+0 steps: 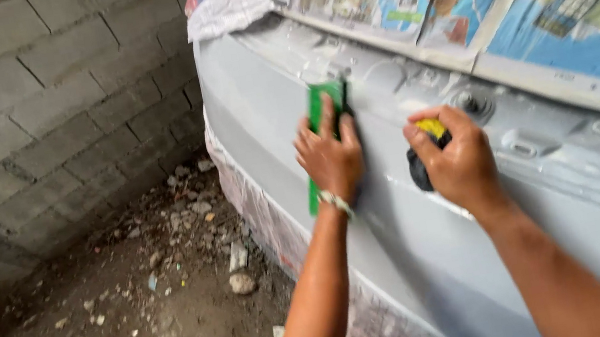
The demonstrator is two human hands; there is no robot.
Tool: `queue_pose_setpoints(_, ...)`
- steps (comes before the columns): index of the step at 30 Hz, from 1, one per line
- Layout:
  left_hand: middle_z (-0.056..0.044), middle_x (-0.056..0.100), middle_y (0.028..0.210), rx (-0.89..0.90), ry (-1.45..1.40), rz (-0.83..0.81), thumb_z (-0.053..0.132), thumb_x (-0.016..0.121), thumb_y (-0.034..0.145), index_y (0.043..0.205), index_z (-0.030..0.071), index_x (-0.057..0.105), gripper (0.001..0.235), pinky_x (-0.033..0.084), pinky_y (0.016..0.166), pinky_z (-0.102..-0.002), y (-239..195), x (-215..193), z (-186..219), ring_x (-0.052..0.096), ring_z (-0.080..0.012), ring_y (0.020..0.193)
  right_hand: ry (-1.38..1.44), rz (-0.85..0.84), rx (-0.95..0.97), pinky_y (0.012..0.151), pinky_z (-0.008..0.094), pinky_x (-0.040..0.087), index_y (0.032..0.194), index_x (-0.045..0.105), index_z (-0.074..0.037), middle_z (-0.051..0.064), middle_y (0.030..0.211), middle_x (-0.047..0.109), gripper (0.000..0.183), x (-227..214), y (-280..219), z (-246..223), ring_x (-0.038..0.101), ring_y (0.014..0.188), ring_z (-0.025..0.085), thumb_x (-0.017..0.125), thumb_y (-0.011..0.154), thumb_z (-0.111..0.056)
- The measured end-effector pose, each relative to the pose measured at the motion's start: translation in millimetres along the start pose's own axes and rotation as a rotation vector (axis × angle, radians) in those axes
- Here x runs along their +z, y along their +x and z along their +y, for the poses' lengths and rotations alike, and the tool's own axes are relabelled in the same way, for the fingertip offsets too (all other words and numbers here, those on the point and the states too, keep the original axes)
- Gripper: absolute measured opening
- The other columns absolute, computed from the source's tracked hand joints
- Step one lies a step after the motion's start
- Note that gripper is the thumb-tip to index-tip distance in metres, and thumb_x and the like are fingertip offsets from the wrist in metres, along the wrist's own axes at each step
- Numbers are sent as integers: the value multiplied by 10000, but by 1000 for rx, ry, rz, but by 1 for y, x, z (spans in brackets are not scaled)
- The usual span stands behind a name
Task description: The person sands the surface of a car bumper using a green sanding block and a yellow sponge. They repeatedly dip the sponge into a bucket of water and wipe the area while sanding. The bumper is partially covered with newspaper to protect adjacent areas.
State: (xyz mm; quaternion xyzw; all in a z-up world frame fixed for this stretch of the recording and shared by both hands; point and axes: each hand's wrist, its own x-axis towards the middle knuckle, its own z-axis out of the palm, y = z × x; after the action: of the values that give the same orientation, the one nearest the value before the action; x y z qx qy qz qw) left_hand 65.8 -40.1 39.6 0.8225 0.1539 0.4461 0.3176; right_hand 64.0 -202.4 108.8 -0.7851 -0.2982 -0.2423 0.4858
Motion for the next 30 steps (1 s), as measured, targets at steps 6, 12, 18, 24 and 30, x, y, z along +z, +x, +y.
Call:
queue_pose_setpoints(6, -291, 472, 1470, 117, -68, -25, 313, 615, 920, 1508, 252, 525, 598, 368, 1083, -569, -40, -10, 17, 483, -475, 1291, 90, -91, 131, 759, 318, 525, 1056, 704, -49, 80, 881, 710, 209, -3, 19, 4, 659, 816, 165, 715, 958, -234)
queue_pose_setpoints(12, -320, 438, 1488, 19, -47, -26, 320, 591, 971, 1552, 216, 475, 602, 344, 1105, -579, 12, -1, -44, 467, -495, 1284, -77, -185, 8, 796, 363, 524, 1043, 711, -42, 110, 938, 707, 247, 0, 19, 1, 666, 864, 229, 739, 926, -258)
queue_pose_setpoints(18, -292, 435, 1509, 106, -114, -66, 408, 598, 984, 1546, 211, 489, 606, 350, 1103, -559, -16, -12, -46, 460, -465, 1311, -173, -328, -219, 800, 394, 538, 995, 716, -49, 120, 952, 693, 253, 36, 41, 0, 681, 884, 288, 748, 875, -269)
queue_pose_setpoints(24, -283, 423, 1518, -55, -36, -56, 395, 591, 998, 1558, 211, 481, 599, 329, 1105, -560, 14, -10, -69, 440, -460, 1324, -117, -384, -209, 735, 390, 536, 915, 707, -46, 125, 877, 686, 186, 69, 70, 7, 682, 793, 294, 740, 866, -222)
queue_pose_setpoints(30, -286, 429, 1501, 40, -64, -83, 383, 606, 976, 1547, 206, 486, 610, 328, 1103, -544, 15, -15, -82, 437, -454, 1306, -48, -410, -223, 684, 396, 528, 864, 683, -42, 127, 815, 677, 205, 100, 83, 1, 674, 734, 291, 736, 845, -239)
